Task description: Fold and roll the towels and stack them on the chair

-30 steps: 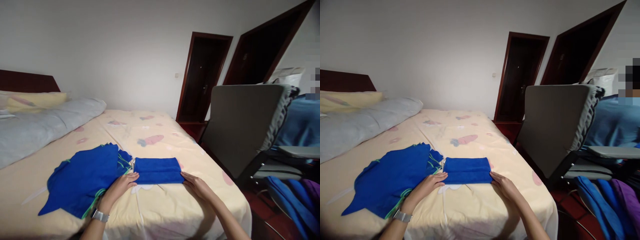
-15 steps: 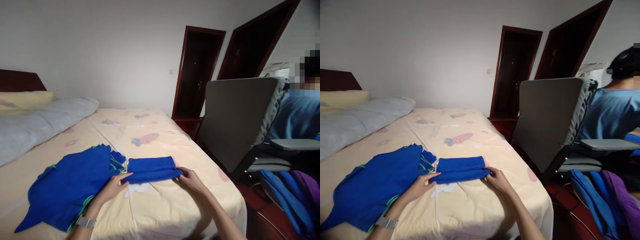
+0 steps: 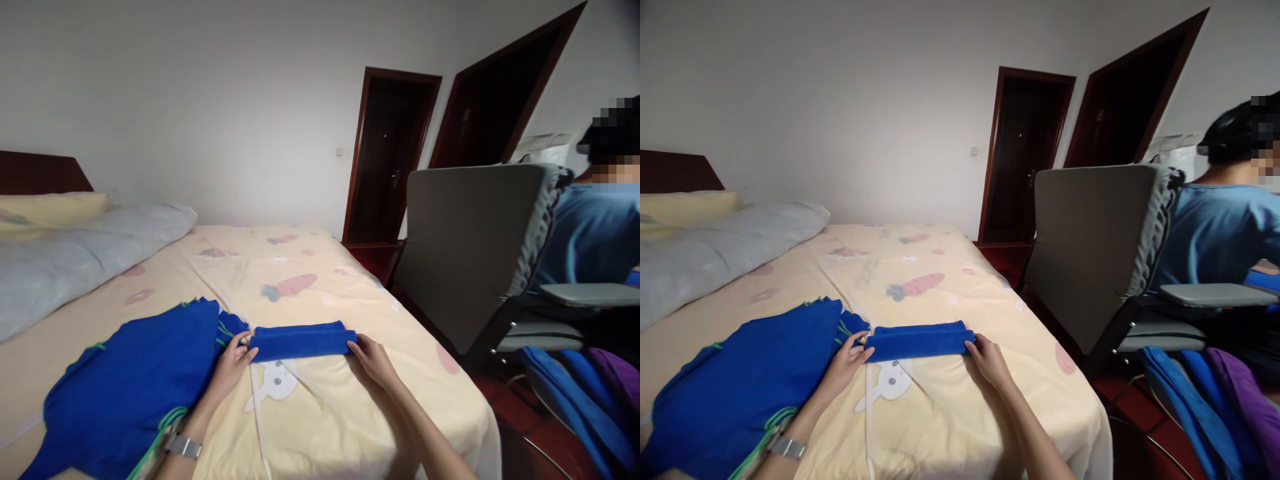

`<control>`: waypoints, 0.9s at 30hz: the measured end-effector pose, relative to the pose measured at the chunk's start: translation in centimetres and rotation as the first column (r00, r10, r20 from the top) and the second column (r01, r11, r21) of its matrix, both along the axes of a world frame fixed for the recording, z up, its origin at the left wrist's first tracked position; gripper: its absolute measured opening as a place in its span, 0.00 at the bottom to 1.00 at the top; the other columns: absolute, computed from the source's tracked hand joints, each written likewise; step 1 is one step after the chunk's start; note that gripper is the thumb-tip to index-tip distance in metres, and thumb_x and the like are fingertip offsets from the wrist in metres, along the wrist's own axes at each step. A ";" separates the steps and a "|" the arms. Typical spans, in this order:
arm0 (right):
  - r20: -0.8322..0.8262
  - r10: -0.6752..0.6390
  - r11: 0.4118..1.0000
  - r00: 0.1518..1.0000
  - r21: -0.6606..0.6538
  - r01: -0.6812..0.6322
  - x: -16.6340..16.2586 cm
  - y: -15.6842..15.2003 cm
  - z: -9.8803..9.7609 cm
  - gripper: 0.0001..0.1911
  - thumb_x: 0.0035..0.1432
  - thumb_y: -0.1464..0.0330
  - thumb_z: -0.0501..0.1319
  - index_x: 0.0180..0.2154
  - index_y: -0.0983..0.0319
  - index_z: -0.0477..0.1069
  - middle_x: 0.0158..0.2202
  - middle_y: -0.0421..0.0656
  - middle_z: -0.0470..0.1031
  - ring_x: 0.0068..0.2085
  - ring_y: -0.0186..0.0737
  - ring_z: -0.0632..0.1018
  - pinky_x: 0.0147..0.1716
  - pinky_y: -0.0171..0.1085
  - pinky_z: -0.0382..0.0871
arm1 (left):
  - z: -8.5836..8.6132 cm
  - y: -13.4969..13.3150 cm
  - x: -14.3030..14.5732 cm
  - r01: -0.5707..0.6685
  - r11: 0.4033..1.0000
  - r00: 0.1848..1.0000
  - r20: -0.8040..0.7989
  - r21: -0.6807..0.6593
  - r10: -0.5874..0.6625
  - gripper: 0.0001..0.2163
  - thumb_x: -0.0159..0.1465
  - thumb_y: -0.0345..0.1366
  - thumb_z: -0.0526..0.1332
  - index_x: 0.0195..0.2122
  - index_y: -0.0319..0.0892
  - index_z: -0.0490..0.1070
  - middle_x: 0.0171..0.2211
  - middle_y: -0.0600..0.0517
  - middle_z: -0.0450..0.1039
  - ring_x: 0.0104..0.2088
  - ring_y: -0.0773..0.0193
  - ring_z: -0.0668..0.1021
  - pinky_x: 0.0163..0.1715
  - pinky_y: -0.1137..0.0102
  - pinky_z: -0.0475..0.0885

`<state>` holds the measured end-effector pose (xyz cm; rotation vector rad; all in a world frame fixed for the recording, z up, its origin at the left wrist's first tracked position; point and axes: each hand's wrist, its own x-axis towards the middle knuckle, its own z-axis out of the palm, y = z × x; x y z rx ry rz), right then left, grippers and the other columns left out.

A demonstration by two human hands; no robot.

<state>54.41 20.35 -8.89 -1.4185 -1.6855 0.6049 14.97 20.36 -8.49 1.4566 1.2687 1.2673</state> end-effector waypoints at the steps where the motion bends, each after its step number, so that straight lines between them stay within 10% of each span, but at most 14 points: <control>1: -0.001 -0.007 1.000 1.000 0.006 0.007 0.0 0.0 0.1 0.24 0.66 0.50 0.54 0.46 0.61 0.77 0.44 0.49 0.83 0.45 0.55 0.82 0.45 0.46 0.76 | 0.1 -0.1 0.1 -0.010 1.000 1.000 0.008 0.012 0.010 0.34 0.57 0.58 0.67 0.57 0.40 0.63 0.39 0.44 0.82 0.46 0.47 0.84 0.49 0.56 0.77; 10: 0.052 -0.011 0.993 0.999 -0.120 0.017 1.3 -2.7 0.7 0.28 0.65 0.49 0.55 0.54 0.61 0.74 0.30 0.43 0.82 0.34 0.49 0.82 0.34 0.40 0.74 | -1.4 -3.0 -0.3 0.009 0.997 0.973 -0.230 0.072 0.008 0.24 0.66 0.51 0.60 0.57 0.42 0.65 0.28 0.53 0.78 0.33 0.56 0.83 0.34 0.66 0.76; 15: 0.229 -0.061 0.994 0.972 -0.079 0.081 1.0 -2.5 0.4 0.25 0.66 0.53 0.54 0.58 0.58 0.71 0.32 0.43 0.82 0.37 0.49 0.82 0.36 0.41 0.73 | -0.5 -3.7 0.3 -0.064 0.933 0.701 -0.650 0.353 0.294 0.14 0.65 0.42 0.62 0.50 0.47 0.74 0.36 0.48 0.81 0.40 0.51 0.81 0.41 0.61 0.75; 19: 0.422 -0.235 0.961 0.875 0.234 0.146 -0.8 -1.5 1.2 0.20 0.64 0.62 0.56 0.54 0.59 0.75 0.43 0.50 0.81 0.44 0.54 0.80 0.44 0.49 0.74 | 1.4 -3.8 1.4 0.002 0.857 0.568 -0.706 0.516 0.424 0.12 0.67 0.35 0.60 0.50 0.48 0.77 0.49 0.45 0.79 0.49 0.49 0.79 0.49 0.56 0.75; 22: 0.438 -0.167 0.914 0.883 0.404 -0.028 -3.8 -2.2 1.9 0.19 0.66 0.66 0.56 0.55 0.57 0.75 0.54 0.51 0.77 0.53 0.54 0.77 0.53 0.52 0.73 | 2.0 -3.9 2.8 0.238 0.827 0.574 -0.761 0.509 0.303 0.12 0.72 0.37 0.57 0.53 0.49 0.76 0.55 0.47 0.77 0.56 0.51 0.77 0.57 0.56 0.72; 27: 0.594 0.243 0.812 0.767 0.309 -0.496 -9.1 -3.4 1.0 0.25 0.70 0.66 0.56 0.66 0.59 0.64 0.65 0.48 0.68 0.64 0.51 0.70 0.64 0.52 0.66 | 0.0 -2.9 5.2 0.570 0.738 0.474 -0.878 0.362 0.065 0.21 0.73 0.36 0.56 0.67 0.50 0.63 0.66 0.49 0.67 0.65 0.54 0.70 0.64 0.55 0.67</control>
